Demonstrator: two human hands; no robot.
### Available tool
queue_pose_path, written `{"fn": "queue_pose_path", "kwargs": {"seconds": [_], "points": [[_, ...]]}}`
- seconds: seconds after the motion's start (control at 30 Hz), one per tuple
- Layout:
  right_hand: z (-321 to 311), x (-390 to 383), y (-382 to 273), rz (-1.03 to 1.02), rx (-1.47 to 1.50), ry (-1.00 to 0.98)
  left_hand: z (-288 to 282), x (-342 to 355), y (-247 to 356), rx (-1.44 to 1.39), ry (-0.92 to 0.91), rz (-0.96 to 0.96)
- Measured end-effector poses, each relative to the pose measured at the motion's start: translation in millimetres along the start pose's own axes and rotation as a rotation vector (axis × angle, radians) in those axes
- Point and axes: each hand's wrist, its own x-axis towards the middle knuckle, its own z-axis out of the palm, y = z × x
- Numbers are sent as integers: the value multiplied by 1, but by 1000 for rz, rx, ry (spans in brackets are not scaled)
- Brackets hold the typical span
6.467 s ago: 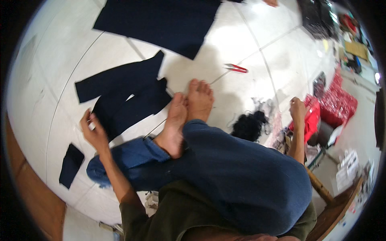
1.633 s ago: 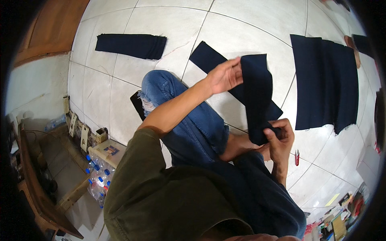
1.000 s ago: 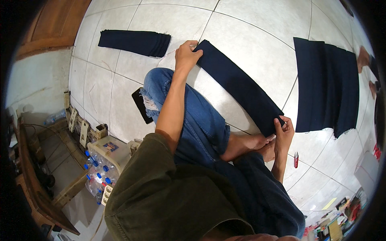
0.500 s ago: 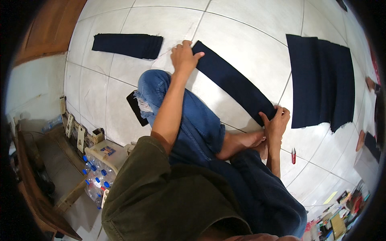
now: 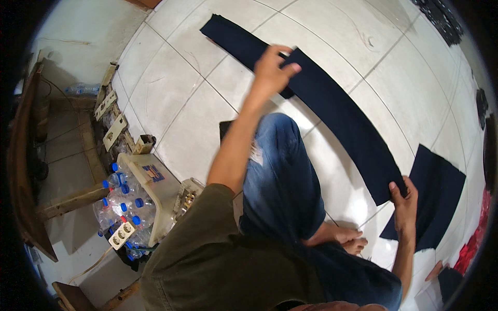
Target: The person sits on the floor and uses a red utility knife to cut a large piece of dark fabric into long strips. They repeatedly measure, cut, and stack the resulting fabric pieces on the floor.
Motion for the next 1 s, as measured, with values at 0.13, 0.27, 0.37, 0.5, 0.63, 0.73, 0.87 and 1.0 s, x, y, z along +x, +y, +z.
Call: {"fn": "queue_pose_path", "kwargs": {"seconds": [0.13, 0.27, 0.37, 0.5, 0.63, 0.73, 0.87, 1.0], "points": [[83, 51, -132, 81, 184, -474, -119, 93, -48, -16, -20, -87], [211, 103, -189, 0, 371, -664, -224, 159, -110, 153, 170, -266], [268, 141, -189, 4, 463, -635, -239, 206, -140, 334, 282, -299], [308, 165, -161, 73, 410, -500, -230, 226, -192, 323, 292, -350], [315, 166, -154, 82, 489, -507, -227, 230, -207, 355, 400, -268], [306, 170, -142, 110, 524, -554, -221, 241, -207, 464, 458, -249], [227, 137, -137, -404, -178, -546, -175, 240, -184, 822, 571, -329], [82, 68, -96, -565, -904, -728, -87, 207, -114, 823, 609, 199]]}}
